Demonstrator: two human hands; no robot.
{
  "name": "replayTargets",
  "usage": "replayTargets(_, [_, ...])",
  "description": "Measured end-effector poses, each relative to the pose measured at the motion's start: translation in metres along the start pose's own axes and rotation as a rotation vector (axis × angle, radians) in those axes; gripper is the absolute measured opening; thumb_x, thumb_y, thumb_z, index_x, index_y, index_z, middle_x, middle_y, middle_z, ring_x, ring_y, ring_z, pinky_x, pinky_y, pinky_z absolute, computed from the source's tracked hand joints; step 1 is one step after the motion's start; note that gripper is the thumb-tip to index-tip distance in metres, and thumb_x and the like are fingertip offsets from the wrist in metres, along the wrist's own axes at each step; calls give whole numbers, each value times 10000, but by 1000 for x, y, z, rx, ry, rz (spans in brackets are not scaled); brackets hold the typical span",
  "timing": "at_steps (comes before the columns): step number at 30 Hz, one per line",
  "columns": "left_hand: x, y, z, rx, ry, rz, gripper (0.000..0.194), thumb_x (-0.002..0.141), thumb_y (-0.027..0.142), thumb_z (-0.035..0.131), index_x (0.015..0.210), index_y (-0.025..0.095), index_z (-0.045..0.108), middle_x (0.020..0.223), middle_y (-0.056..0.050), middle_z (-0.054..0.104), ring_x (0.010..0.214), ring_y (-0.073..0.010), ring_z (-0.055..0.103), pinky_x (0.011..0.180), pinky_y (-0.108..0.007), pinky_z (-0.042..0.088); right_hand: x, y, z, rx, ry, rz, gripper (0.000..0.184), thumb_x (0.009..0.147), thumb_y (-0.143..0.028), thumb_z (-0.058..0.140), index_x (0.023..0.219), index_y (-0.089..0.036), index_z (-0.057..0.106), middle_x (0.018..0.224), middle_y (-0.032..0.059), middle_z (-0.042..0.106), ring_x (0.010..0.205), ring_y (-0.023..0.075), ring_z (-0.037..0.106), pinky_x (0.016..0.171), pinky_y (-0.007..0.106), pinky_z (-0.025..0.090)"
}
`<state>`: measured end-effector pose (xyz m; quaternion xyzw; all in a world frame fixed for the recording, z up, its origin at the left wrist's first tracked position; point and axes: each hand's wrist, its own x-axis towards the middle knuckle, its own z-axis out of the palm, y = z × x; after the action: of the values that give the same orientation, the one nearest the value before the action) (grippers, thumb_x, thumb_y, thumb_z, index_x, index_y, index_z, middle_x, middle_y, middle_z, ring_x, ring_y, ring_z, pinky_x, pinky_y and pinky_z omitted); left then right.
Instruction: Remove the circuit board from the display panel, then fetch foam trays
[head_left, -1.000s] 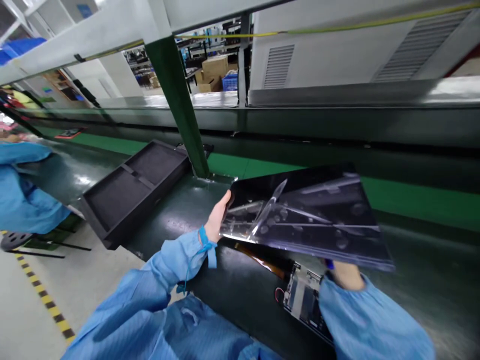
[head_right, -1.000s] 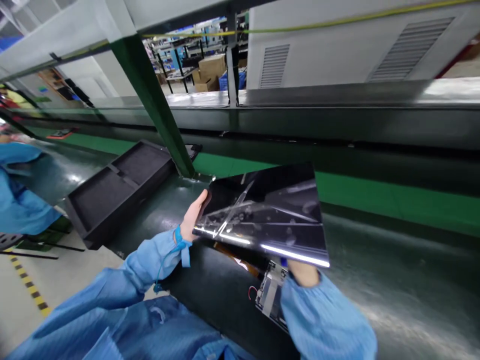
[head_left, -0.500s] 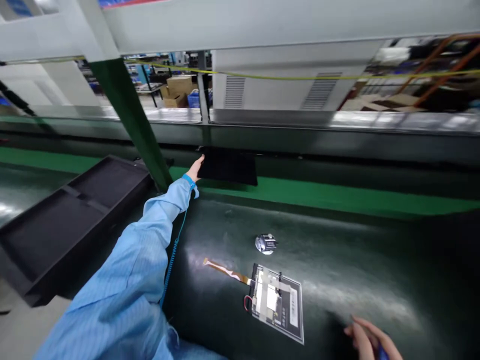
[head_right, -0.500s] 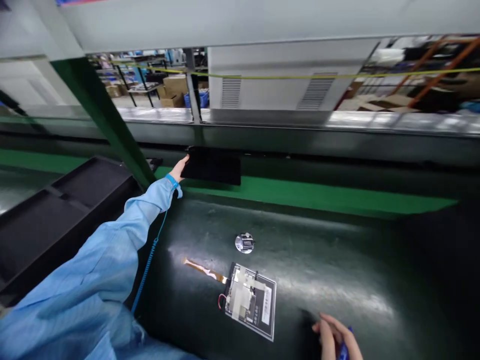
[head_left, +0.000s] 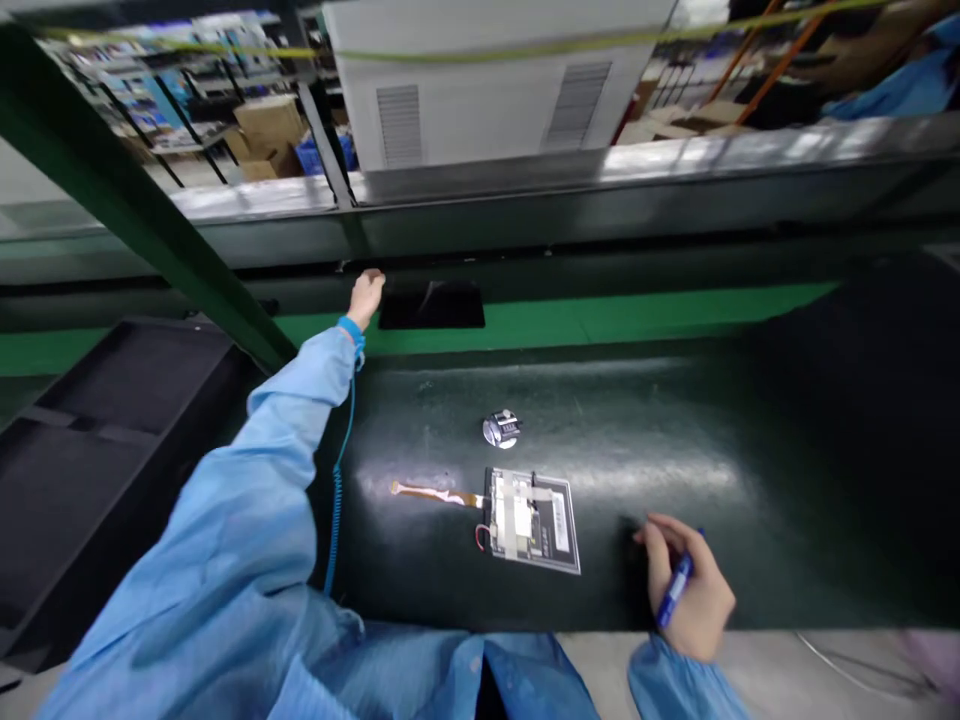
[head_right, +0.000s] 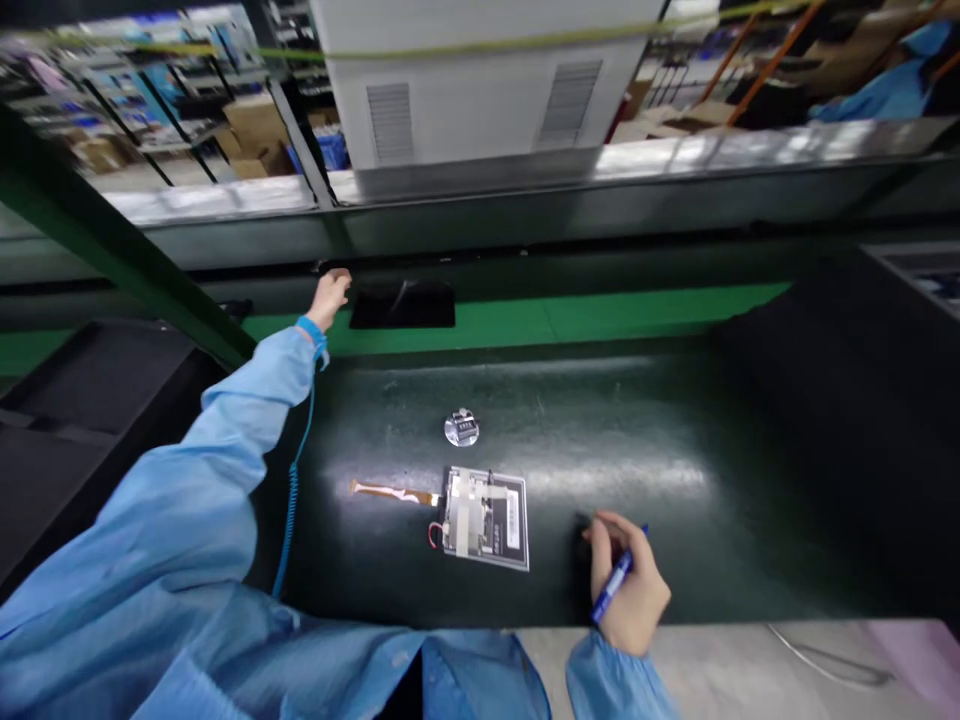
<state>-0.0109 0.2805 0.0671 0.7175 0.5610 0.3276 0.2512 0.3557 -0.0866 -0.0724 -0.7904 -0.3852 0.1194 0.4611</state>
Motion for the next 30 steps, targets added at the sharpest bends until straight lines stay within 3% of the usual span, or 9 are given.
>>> replayTargets(4, [-97, 12, -2, -11, -246, 51, 391, 963, 400, 504, 1147, 98, 672, 1207, -105, 688, 1172, -238, 606, 1092, -404, 423, -6, -22, 10, 48, -22, -14, 536, 892, -607, 469, 1100, -139, 629, 747, 53, 680, 645, 169, 623, 703, 287, 494])
replayTargets(7, [-186, 15, -1, 51, -521, 186, 452, 964, 460, 494, 1281, 168, 630, 1360, -84, 633, 1260, -246, 578, 1145, -407, 394, -14, -51, 28, -42, -81, -149, 460, 937, -511, 387, 1145, -148, 577, 814, 59, 688, 660, 173, 616, 679, 284, 476])
replayTargets(10, [-257, 9, 6, 61, -593, 170, 444, 988, 464, 459, 1323, 212, 604, 1445, -67, 571, 1336, -233, 526, 1173, -407, 373, -20, -83, 54, -136, -289, -350, 305, 900, -402, 460, 1022, -171, 618, 946, 86, 695, 832, 197, 648, 734, 282, 473])
replayTargets(13, [-298, 3, 13, -9, -538, 59, 395, 1001, 443, 452, 1313, 258, 608, 1455, -45, 562, 1350, -218, 513, 1182, -413, 361, -18, -105, 77, -186, -412, -435, 246, 871, -232, 468, 1031, -172, 644, 949, 75, 681, 861, 191, 635, 705, 265, 444])
replayTargets(18, [-325, 21, 12, -222, -208, -59, 294, 989, 378, 509, 1211, 263, 665, 1380, -46, 619, 1298, -213, 561, 1150, -393, 402, -23, -128, 82, -159, -406, -461, 333, 892, -182, 504, 1201, -152, 622, 847, 47, 665, 783, 186, 617, 673, 270, 434])
replayTargets(22, [-321, 56, 13, -454, 220, -53, 192, 952, 276, 569, 1100, 227, 681, 1293, -63, 661, 1239, -221, 605, 1097, -397, 470, -78, -156, 76, 282, -629, -735, 196, 988, -269, 491, 1052, -200, 664, 815, 10, 671, 730, 120, 616, 722, 231, 483])
replayTargets(25, [-308, 78, 21, -615, 494, 11, 155, 909, 186, 575, 1030, 211, 668, 1185, -55, 681, 1200, -223, 625, 1077, -438, 494, -128, -167, 85, 464, -749, -910, 318, 987, -481, 534, 1087, -202, 649, 792, -3, 666, 708, 105, 614, 694, 211, 496])
replayTargets(27, [-300, 86, 24, -659, 556, 29, 165, 882, 146, 563, 996, 206, 666, 1131, -47, 682, 1173, -214, 636, 1061, -436, 505, -150, -166, 94, 453, -764, -974, 401, 982, -559, 509, 1059, -191, 645, 790, 4, 659, 699, 106, 607, 666, 215, 493])
replayTargets(30, [-297, 89, 26, -662, 529, 24, 161, 865, 134, 564, 963, 200, 672, 1105, -46, 691, 1155, -211, 642, 1051, -422, 505, -162, -156, 104, 376, -797, -1041, 409, 1005, -552, 468, 1064, -190, 650, 785, 7, 636, 708, 108, 596, 667, 221, 487])
